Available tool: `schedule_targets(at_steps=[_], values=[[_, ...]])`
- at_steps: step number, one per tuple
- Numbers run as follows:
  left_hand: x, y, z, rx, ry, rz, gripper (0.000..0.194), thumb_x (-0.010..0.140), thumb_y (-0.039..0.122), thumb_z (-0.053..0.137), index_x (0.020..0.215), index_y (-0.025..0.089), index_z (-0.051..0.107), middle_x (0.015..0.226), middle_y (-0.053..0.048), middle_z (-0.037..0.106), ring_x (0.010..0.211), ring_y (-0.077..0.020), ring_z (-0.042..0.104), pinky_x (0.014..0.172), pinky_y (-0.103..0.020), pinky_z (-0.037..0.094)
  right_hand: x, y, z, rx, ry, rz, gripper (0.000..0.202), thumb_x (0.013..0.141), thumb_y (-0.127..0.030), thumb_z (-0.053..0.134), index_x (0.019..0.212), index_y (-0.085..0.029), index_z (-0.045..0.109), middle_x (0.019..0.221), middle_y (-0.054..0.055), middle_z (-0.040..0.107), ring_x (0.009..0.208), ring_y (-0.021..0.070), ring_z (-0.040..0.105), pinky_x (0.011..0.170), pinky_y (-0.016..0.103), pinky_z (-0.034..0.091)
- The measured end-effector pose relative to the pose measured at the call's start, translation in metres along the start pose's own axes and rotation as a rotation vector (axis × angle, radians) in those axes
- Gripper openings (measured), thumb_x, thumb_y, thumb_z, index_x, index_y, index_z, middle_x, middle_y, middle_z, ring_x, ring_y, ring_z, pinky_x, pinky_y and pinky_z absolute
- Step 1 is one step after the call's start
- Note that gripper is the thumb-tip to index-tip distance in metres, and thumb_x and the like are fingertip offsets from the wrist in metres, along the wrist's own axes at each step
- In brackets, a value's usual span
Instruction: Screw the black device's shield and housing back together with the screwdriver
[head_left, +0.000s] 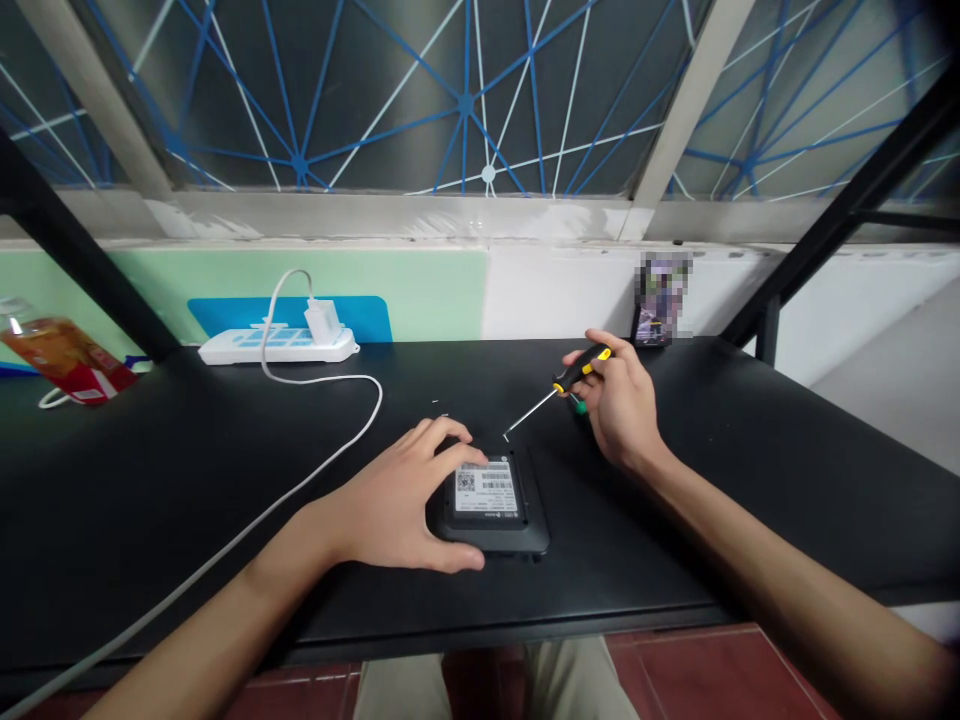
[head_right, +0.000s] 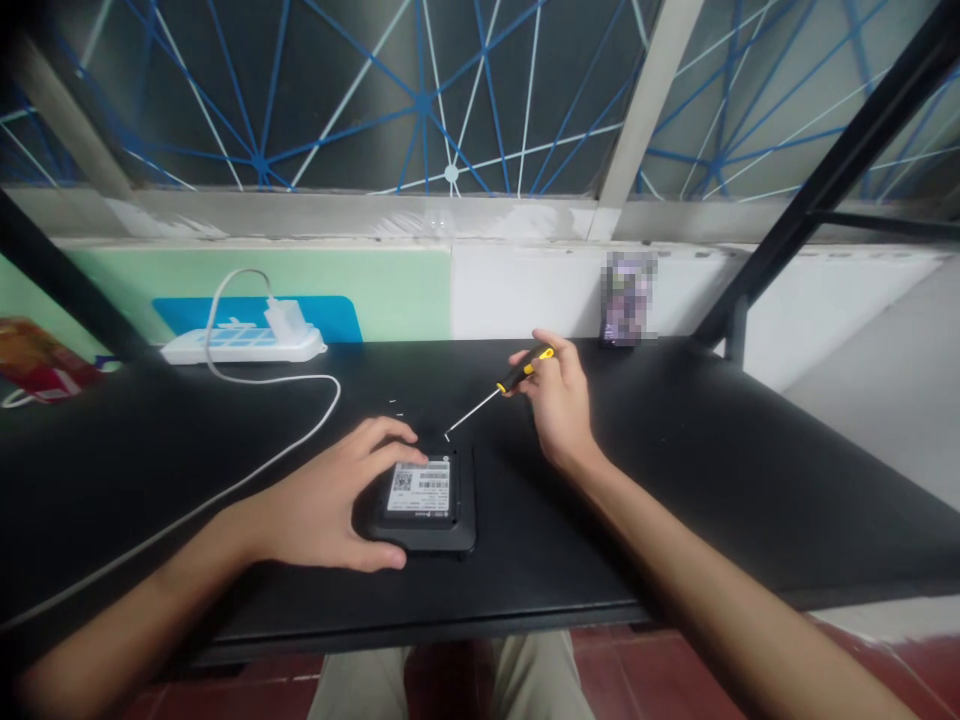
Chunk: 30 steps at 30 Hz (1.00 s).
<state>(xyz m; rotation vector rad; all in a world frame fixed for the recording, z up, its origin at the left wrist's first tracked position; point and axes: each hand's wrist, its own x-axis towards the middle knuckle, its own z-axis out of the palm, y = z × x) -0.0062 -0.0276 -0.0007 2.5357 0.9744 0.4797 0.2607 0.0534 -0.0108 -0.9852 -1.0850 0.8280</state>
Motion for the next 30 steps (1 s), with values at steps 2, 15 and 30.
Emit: schedule_targets(at_steps=[2,15,30], values=[[0.0004,0.0000,-0.0016,0.003,0.004,0.003,0.074,0.068,0.053,0.082,0.132,0.026,0.054,0.137,-0.011,0.047,0.125,-0.0357,0.050,0.108,-0.054,0.043,-0.0002,-0.0010,-0.0004,-0.012,0.007,-0.004,0.034,0.084,-0.020,0.042,0.116,-0.024,0.051,0.090,0.003,0.066,0.066,0.0140,0.061,0.060,0.031,0.056],[0.0001,-0.0011,-0.0040,0.038,0.006,-0.018,0.072,0.070,0.053,0.081,0.131,0.026,0.054,0.137,-0.011,0.048,0.125,-0.0355,0.050,0.108,-0.055,0.044,0.0018,0.0063,-0.0044,-0.116,-0.063,-0.055,0.039,0.086,-0.025,0.040,0.124,-0.025,0.047,0.094,0.005,0.065,0.069,0.0155,0.062,0.061,0.032,0.056],[0.0004,-0.0016,-0.0035,0.045,-0.002,-0.017,0.073,0.070,0.053,0.082,0.132,0.026,0.054,0.138,-0.011,0.047,0.125,-0.0354,0.050,0.109,-0.055,0.043,0.0009,0.0086,-0.0057,-0.108,-0.082,-0.107,0.038,0.087,-0.023,0.041,0.123,-0.027,0.049,0.093,0.003,0.064,0.069,0.0145,0.062,0.063,0.032,0.056]])
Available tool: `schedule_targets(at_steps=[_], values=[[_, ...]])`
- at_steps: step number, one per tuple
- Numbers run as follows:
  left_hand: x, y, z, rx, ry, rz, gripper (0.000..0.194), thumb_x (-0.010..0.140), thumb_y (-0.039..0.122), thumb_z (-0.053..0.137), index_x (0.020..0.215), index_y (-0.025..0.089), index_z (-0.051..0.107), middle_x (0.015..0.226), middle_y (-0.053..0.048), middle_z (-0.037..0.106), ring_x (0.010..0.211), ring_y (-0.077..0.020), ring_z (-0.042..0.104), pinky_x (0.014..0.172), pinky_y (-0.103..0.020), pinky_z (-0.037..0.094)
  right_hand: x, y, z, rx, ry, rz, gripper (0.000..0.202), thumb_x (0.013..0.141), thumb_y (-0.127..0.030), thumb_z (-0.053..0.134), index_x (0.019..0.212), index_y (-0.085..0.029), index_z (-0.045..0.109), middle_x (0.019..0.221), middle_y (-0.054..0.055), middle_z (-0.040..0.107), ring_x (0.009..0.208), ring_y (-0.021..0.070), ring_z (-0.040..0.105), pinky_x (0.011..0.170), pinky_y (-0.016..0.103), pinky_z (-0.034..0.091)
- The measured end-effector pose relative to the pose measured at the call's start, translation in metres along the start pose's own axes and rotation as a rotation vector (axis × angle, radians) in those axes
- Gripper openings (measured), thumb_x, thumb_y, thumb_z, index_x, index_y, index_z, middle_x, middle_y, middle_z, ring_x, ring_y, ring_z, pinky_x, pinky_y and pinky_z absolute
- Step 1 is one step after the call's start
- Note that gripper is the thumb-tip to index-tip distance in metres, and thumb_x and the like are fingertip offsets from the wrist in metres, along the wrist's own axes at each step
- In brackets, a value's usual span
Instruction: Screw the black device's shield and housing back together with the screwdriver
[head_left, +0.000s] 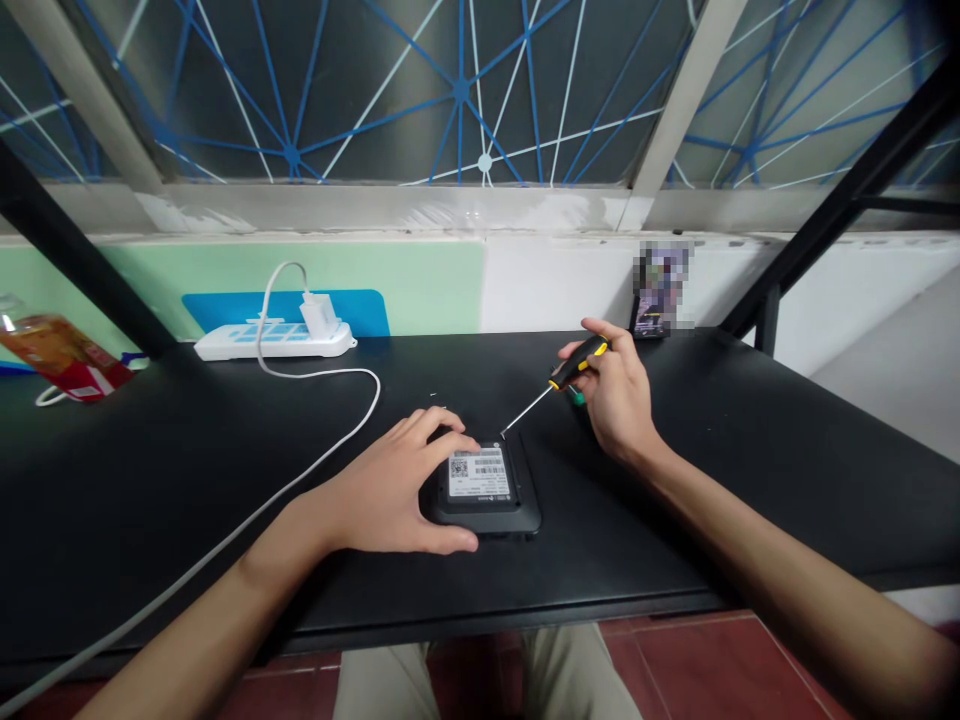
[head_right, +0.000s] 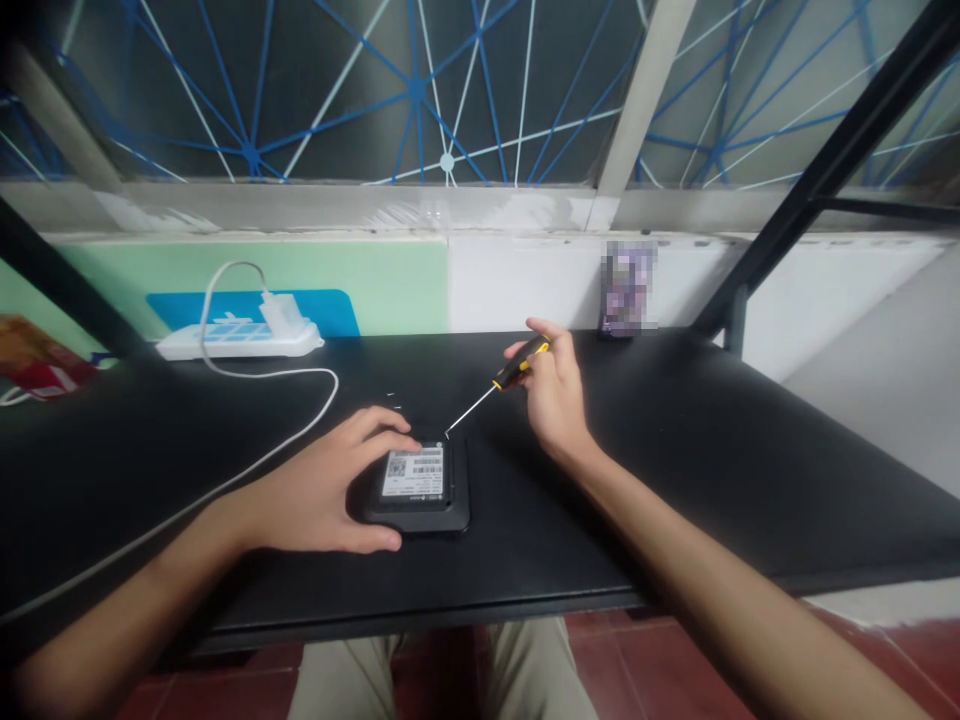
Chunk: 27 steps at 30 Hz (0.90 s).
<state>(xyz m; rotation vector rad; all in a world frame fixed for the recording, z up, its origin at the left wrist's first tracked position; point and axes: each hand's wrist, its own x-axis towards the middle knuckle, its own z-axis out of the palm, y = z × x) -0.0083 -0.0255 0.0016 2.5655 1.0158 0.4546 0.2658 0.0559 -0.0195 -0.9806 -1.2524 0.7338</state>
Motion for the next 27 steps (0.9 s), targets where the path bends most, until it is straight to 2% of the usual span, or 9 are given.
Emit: schedule_targets(at_steps=[7,15,20,27], values=[[-0.001,0.002,-0.001,-0.013,0.003,-0.014,0.073,0.070,0.053,0.082,0.132,0.024,0.055,0.138,-0.011,0.047,0.125,-0.0350,0.050,0.109,-0.052,0.043,0.000,0.005,-0.002,-0.019,-0.025,-0.049,0.040,0.086,-0.023,0.041,0.125,-0.027,0.050,0.092,0.002,0.066,0.069,0.0141,0.063,0.063,0.031,0.055],[-0.002,0.000,0.002,-0.017,-0.001,-0.002,0.074,0.071,0.053,0.082,0.133,0.025,0.053,0.138,-0.011,0.046,0.127,-0.0330,0.049,0.110,-0.050,0.042,-0.009,-0.014,0.005,-0.100,0.011,-0.025,0.037,0.086,-0.021,0.046,0.122,-0.023,0.047,0.090,0.001,0.063,0.059,0.0104,0.058,0.058,0.029,0.050],[-0.002,-0.003,0.004,-0.032,-0.006,-0.023,0.078,0.067,0.052,0.085,0.133,0.025,0.053,0.139,-0.012,0.044,0.128,-0.0339,0.047,0.111,-0.051,0.042,-0.013,-0.009,0.004,-0.157,-0.022,-0.060,0.035,0.093,-0.029,0.048,0.128,-0.024,0.047,0.093,0.001,0.061,0.061,0.0105,0.056,0.059,0.029,0.050],[-0.002,-0.002,0.007,-0.080,0.003,-0.041,0.089,0.063,0.051,0.088,0.138,0.024,0.048,0.137,-0.011,0.047,0.126,-0.0334,0.048,0.110,-0.050,0.043,-0.020,-0.002,0.006,-0.264,0.018,-0.114,0.055,0.092,-0.040,0.058,0.141,-0.024,0.038,0.085,0.001,0.054,0.066,0.0155,0.056,0.060,0.033,0.054]])
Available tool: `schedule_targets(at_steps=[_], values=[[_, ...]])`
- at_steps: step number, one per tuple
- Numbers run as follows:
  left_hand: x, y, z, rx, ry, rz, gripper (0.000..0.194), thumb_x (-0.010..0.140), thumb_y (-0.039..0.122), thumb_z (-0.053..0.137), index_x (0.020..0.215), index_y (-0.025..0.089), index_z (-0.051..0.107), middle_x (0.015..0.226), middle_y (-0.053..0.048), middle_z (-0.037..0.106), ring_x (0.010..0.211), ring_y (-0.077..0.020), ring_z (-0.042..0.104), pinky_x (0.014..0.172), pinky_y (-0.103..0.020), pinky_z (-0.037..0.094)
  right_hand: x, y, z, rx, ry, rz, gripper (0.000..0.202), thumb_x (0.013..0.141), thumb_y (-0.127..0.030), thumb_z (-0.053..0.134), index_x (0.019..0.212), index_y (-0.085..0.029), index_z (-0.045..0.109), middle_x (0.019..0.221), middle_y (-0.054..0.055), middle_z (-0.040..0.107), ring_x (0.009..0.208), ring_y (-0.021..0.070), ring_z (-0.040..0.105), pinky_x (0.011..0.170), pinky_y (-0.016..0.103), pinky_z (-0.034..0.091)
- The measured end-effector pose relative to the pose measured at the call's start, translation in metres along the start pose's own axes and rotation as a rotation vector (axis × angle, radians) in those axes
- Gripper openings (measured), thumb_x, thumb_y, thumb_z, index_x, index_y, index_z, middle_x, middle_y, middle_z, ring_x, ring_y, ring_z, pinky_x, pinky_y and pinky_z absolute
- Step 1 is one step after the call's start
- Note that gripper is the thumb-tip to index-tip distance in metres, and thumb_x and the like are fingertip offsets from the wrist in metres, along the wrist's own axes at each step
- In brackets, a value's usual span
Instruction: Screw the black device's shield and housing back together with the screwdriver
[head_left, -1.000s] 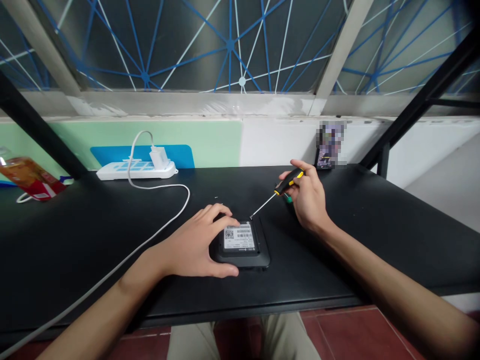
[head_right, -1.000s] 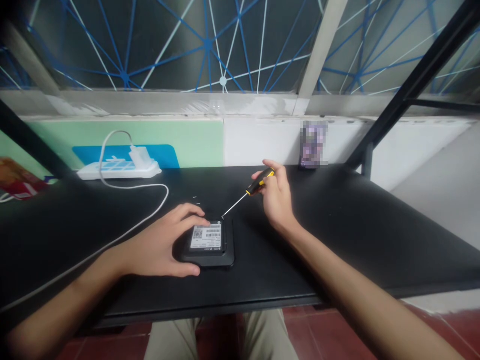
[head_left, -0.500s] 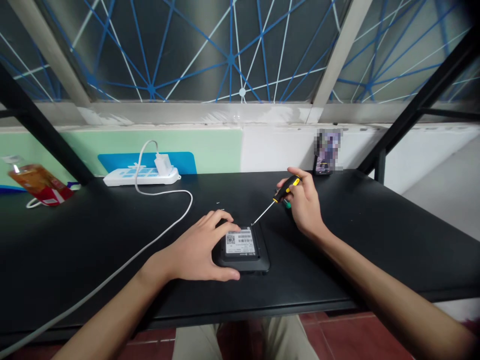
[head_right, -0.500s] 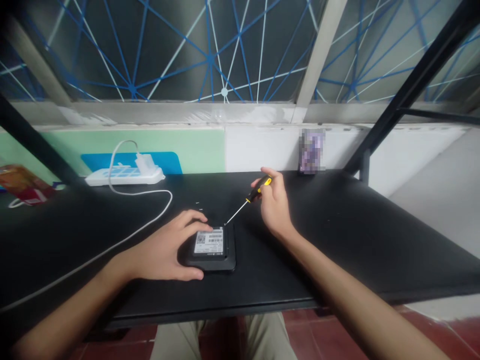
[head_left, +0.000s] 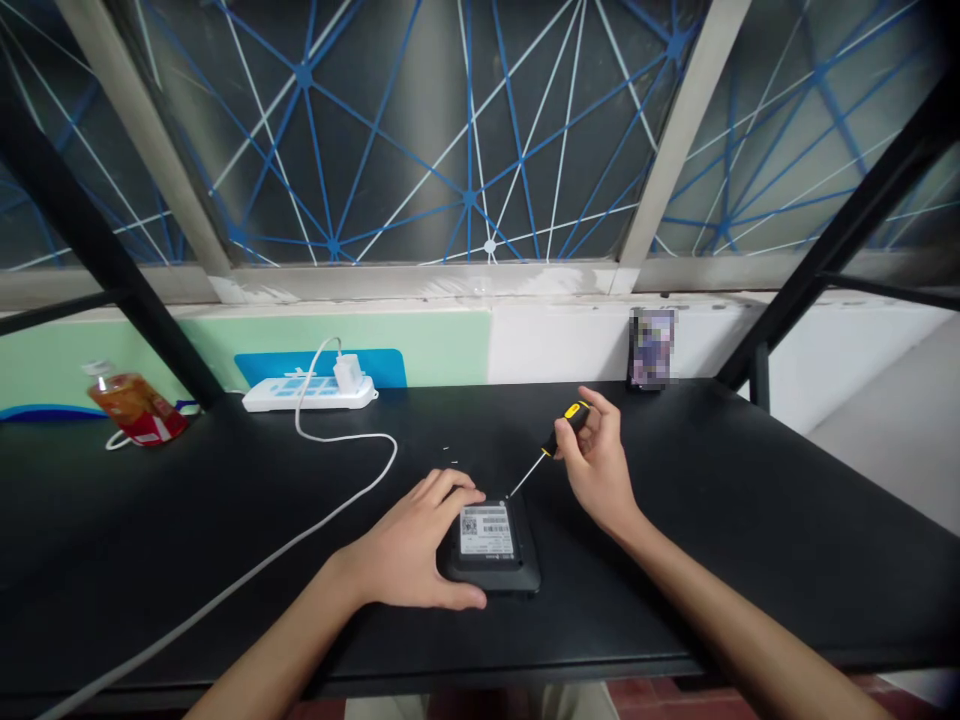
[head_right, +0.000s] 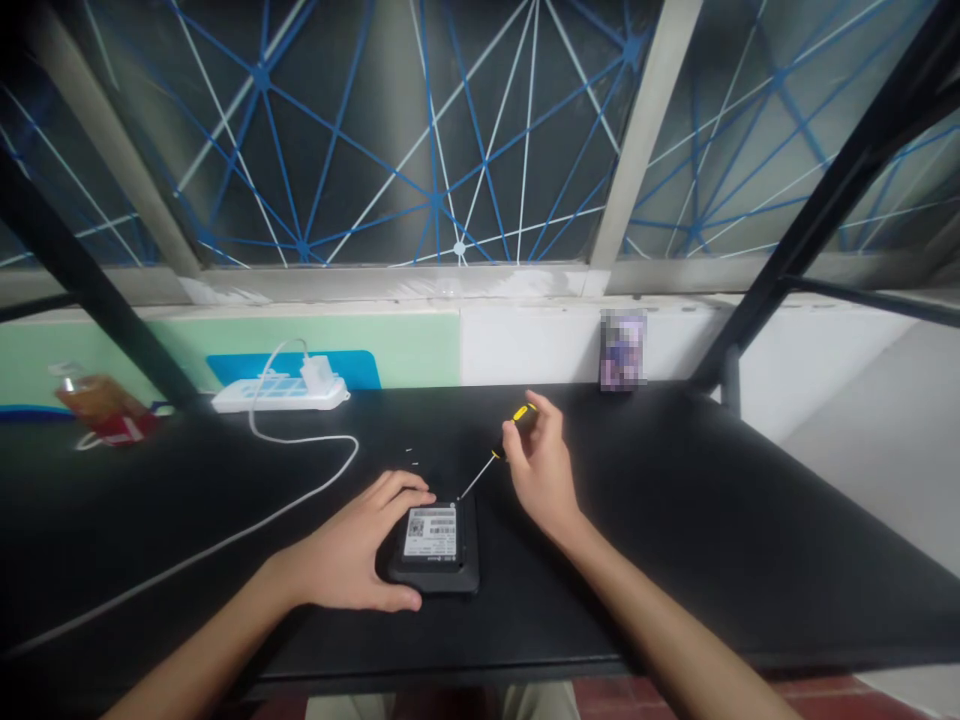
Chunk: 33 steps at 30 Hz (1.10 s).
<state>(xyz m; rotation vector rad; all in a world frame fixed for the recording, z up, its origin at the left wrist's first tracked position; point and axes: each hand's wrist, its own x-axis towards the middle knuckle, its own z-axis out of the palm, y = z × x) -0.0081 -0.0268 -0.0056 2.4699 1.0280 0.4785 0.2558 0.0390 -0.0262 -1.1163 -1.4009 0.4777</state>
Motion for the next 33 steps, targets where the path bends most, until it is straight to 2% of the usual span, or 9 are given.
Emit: schedule_targets(at_steps=[4,7,13,17,21,25,28,33], values=[[0.000,0.000,0.001,0.001,-0.005,0.001,0.091,0.062,0.052,0.088,0.139,0.023,0.048,0.137,-0.011,0.047,0.127,-0.0340,0.048,0.111,-0.050,0.043,0.000,-0.003,-0.003,-0.133,-0.021,0.019,0.050,0.093,-0.043,0.056,0.138,-0.024,0.044,0.075,-0.003,0.050,0.060,0.0147,0.055,0.060,0.034,0.054],[0.000,0.000,0.001,0.009,-0.012,0.002,0.092,0.064,0.053,0.087,0.140,0.023,0.047,0.139,-0.012,0.046,0.128,-0.0347,0.047,0.111,-0.051,0.043,0.002,-0.004,-0.005,-0.168,-0.017,0.026,0.050,0.094,-0.045,0.056,0.138,-0.025,0.044,0.074,-0.004,0.051,0.058,0.0141,0.056,0.058,0.033,0.054],[0.001,0.002,-0.001,0.021,-0.030,-0.011,0.089,0.065,0.053,0.086,0.139,0.024,0.048,0.139,-0.012,0.045,0.128,-0.0346,0.047,0.110,-0.051,0.044,0.006,-0.005,-0.007,-0.093,-0.017,0.099,0.051,0.092,-0.048,0.057,0.135,-0.025,0.044,0.078,-0.004,0.053,0.054,0.0128,0.059,0.053,0.031,0.053],[0.001,0.001,-0.001,0.026,-0.015,0.021,0.089,0.068,0.058,0.084,0.141,0.024,0.047,0.138,-0.013,0.046,0.128,-0.0344,0.047,0.110,-0.051,0.043,0.009,-0.004,-0.007,-0.053,0.013,0.088,0.048,0.091,-0.045,0.059,0.132,-0.025,0.044,0.082,-0.003,0.056,0.051,0.0120,0.060,0.051,0.031,0.053],[0.000,0.000,0.001,0.025,-0.001,0.034,0.091,0.069,0.059,0.083,0.143,0.024,0.045,0.139,-0.012,0.046,0.128,-0.0343,0.047,0.109,-0.050,0.044,0.010,-0.003,-0.006,0.070,0.067,0.044,0.040,0.091,-0.038,0.060,0.125,-0.026,0.043,0.087,-0.002,0.058,0.056,0.0116,0.064,0.059,0.032,0.057],[-0.006,0.000,0.007,0.037,0.014,-0.072,0.105,0.069,0.067,0.079,0.152,0.022,0.033,0.149,-0.016,0.039,0.136,-0.0385,0.042,0.113,-0.055,0.040,0.005,-0.005,0.000,0.212,0.048,0.022,0.039,0.087,-0.033,0.067,0.115,-0.028,0.041,0.093,-0.001,0.062,0.072,0.0150,0.071,0.074,0.036,0.062],[-0.013,0.001,0.011,0.045,0.037,-0.147,0.107,0.070,0.069,0.076,0.153,0.019,0.030,0.154,-0.019,0.035,0.140,-0.0411,0.037,0.114,-0.059,0.037,0.001,-0.007,0.009,0.249,0.004,0.015,0.039,0.085,-0.034,0.069,0.108,-0.029,0.038,0.098,0.000,0.064,0.080,0.0165,0.072,0.077,0.038,0.064],[-0.018,0.003,0.015,0.057,0.044,-0.169,0.104,0.073,0.066,0.075,0.152,0.016,0.032,0.156,-0.020,0.035,0.142,-0.0409,0.036,0.115,-0.057,0.036,0.001,-0.004,0.033,0.251,-0.061,0.008,0.038,0.084,-0.032,0.070,0.106,-0.028,0.039,0.100,0.001,0.065,0.079,0.0153,0.072,0.078,0.036,0.063]])
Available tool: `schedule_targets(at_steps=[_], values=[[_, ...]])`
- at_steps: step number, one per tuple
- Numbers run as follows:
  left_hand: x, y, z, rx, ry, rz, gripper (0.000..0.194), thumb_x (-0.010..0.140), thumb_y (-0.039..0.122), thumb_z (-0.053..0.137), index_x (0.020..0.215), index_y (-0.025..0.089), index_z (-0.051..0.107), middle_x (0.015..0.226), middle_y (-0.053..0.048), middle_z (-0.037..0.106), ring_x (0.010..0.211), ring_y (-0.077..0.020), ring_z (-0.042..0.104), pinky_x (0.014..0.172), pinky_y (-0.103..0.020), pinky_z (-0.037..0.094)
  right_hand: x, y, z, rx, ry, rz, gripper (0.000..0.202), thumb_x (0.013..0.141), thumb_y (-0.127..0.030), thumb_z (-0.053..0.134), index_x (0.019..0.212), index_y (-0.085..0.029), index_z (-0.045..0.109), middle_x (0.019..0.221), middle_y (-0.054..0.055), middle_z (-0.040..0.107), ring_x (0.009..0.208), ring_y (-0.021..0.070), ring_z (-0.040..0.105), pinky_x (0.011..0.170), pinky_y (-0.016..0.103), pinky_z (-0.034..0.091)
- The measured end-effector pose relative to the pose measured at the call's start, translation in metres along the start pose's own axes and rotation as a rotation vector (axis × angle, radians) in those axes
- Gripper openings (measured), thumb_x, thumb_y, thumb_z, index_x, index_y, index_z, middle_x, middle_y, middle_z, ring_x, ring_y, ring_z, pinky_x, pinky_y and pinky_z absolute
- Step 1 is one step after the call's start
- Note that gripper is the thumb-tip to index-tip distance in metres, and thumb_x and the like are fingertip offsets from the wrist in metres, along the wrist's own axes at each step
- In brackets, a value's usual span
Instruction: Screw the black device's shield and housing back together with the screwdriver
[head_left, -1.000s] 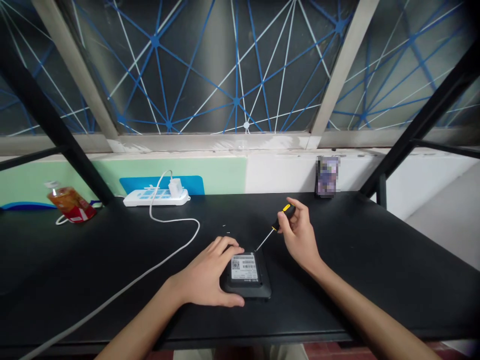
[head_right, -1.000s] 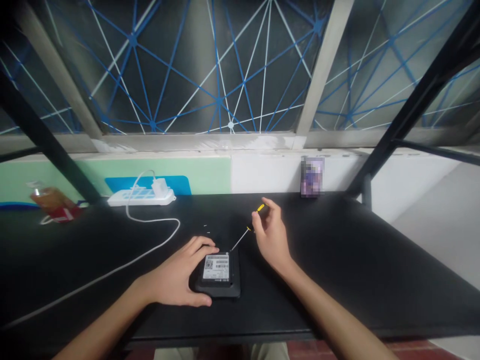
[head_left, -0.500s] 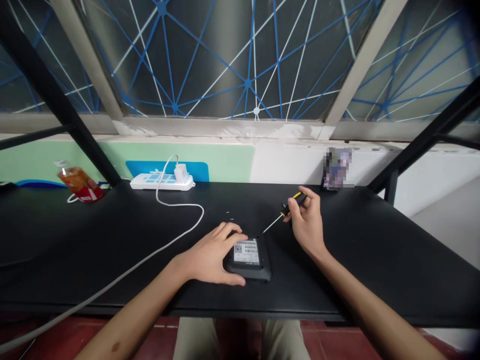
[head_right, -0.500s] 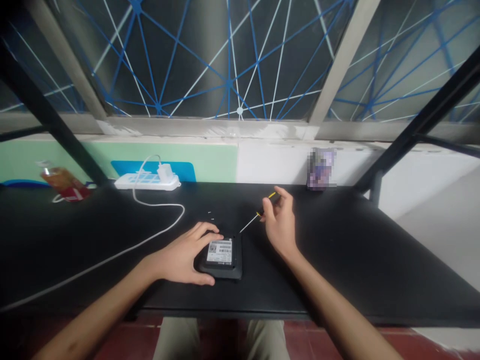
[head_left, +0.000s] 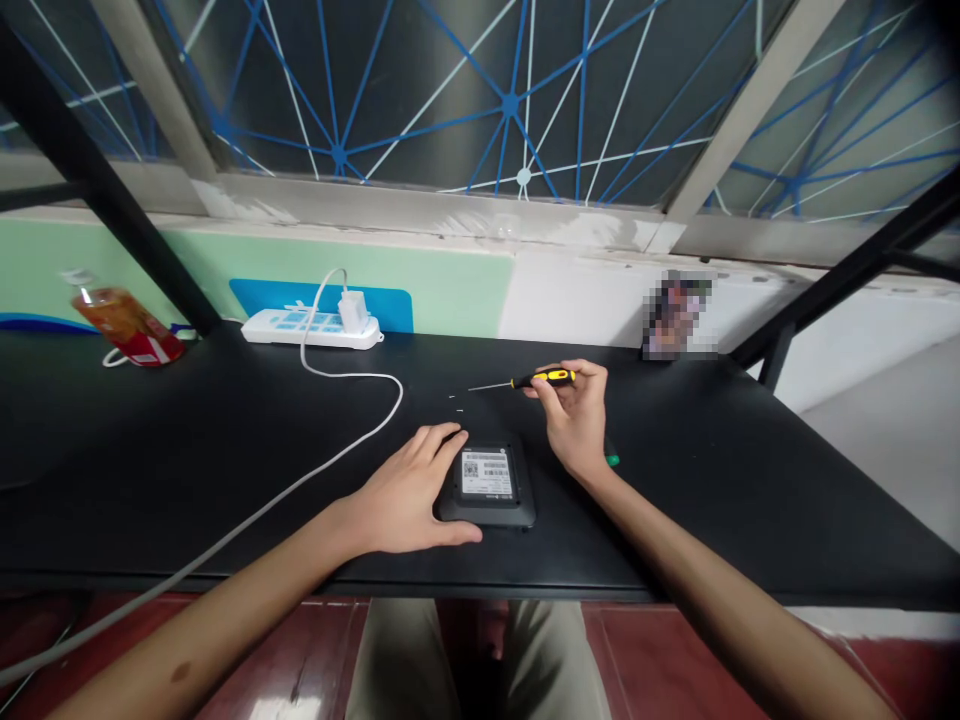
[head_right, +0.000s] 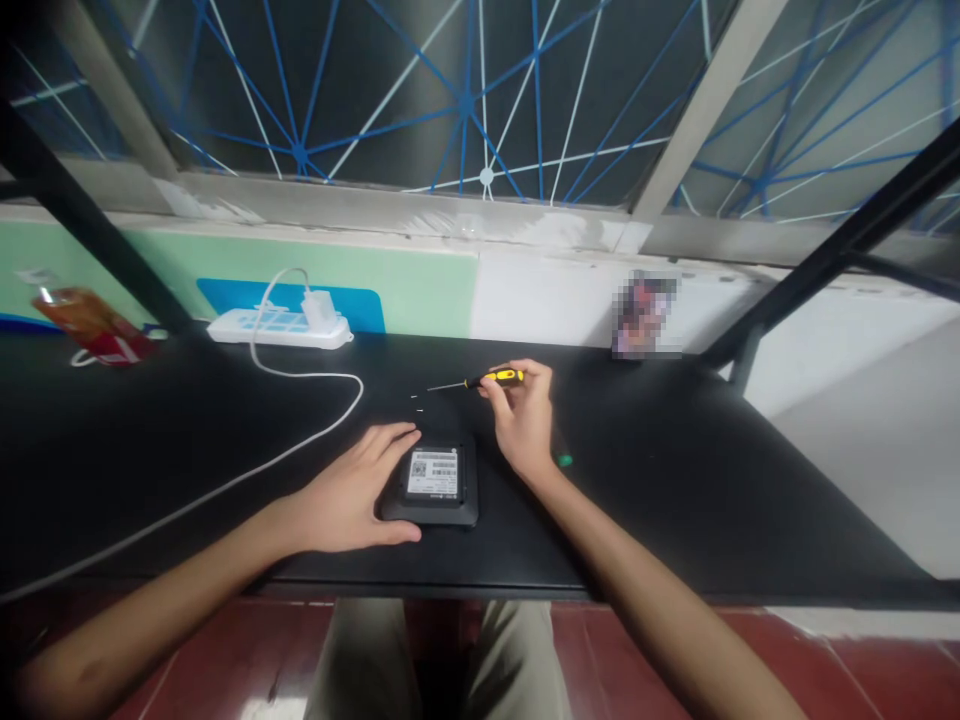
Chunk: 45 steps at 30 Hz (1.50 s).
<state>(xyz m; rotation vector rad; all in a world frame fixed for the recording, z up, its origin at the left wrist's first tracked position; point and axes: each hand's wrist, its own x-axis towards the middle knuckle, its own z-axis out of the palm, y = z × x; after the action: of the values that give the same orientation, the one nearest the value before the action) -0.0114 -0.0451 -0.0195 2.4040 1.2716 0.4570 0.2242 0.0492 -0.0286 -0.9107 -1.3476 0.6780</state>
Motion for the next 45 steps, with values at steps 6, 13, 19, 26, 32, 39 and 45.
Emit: schedule_targets(at_steps=[6,13,19,26,32,39,45], values=[[0.000,-0.001,-0.001,0.002,-0.005,0.021,0.105,0.073,0.068,0.074,0.153,0.015,0.031,0.155,-0.021,0.034,0.143,-0.0402,0.034,0.115,-0.057,0.037,0.006,0.006,0.026,-0.096,-0.032,0.033,0.037,0.087,-0.038,0.066,0.114,-0.025,0.045,0.095,0.001,0.065,0.077,0.0172,0.073,0.075,0.036,0.062],[-0.001,-0.007,-0.006,-0.062,-0.033,0.016,0.106,0.070,0.070,0.076,0.152,0.018,0.032,0.158,-0.020,0.030,0.145,-0.0415,0.031,0.116,-0.060,0.035,0.003,0.009,0.026,-0.142,-0.032,0.037,0.038,0.089,-0.040,0.065,0.118,-0.025,0.046,0.093,0.002,0.066,0.078,0.0187,0.073,0.077,0.038,0.060],[0.000,-0.008,-0.007,-0.049,-0.014,0.062,0.099,0.073,0.067,0.076,0.150,0.020,0.035,0.155,-0.019,0.037,0.142,-0.0409,0.036,0.115,-0.060,0.036,0.004,0.012,0.024,-0.143,-0.048,0.035,0.038,0.087,-0.039,0.067,0.117,-0.025,0.047,0.094,0.002,0.066,0.080,0.0197,0.073,0.078,0.039,0.061],[0.002,-0.010,-0.008,-0.012,-0.040,0.082,0.101,0.073,0.071,0.074,0.151,0.020,0.035,0.156,-0.018,0.036,0.142,-0.0408,0.037,0.115,-0.059,0.036,0.003,0.007,0.022,-0.097,-0.013,0.038,0.036,0.088,-0.038,0.066,0.117,-0.026,0.047,0.093,0.000,0.062,0.079,0.0166,0.070,0.080,0.039,0.062],[0.005,-0.010,-0.011,-0.006,-0.046,0.077,0.103,0.071,0.070,0.075,0.150,0.017,0.037,0.154,-0.018,0.040,0.140,-0.0387,0.039,0.116,-0.055,0.037,0.005,-0.003,-0.003,0.050,0.075,0.110,0.039,0.084,-0.039,0.068,0.116,-0.027,0.049,0.090,-0.001,0.057,0.078,0.0151,0.066,0.073,0.037,0.064],[0.007,-0.010,-0.014,-0.016,-0.033,0.088,0.102,0.070,0.069,0.076,0.149,0.019,0.038,0.152,-0.018,0.042,0.139,-0.0380,0.040,0.115,-0.055,0.037,-0.001,-0.010,-0.048,0.196,-0.063,0.357,0.042,0.079,-0.036,0.075,0.118,-0.027,0.061,0.089,0.000,0.070,0.063,0.0110,0.062,0.062,0.029,0.057],[0.007,-0.010,-0.014,0.007,-0.053,0.083,0.102,0.070,0.070,0.076,0.149,0.018,0.037,0.152,-0.017,0.042,0.139,-0.0367,0.041,0.115,-0.053,0.037,-0.011,-0.018,-0.063,0.208,-0.119,0.423,0.040,0.078,-0.033,0.076,0.116,-0.027,0.066,0.091,0.002,0.072,0.073,0.0150,0.068,0.062,0.028,0.055]])
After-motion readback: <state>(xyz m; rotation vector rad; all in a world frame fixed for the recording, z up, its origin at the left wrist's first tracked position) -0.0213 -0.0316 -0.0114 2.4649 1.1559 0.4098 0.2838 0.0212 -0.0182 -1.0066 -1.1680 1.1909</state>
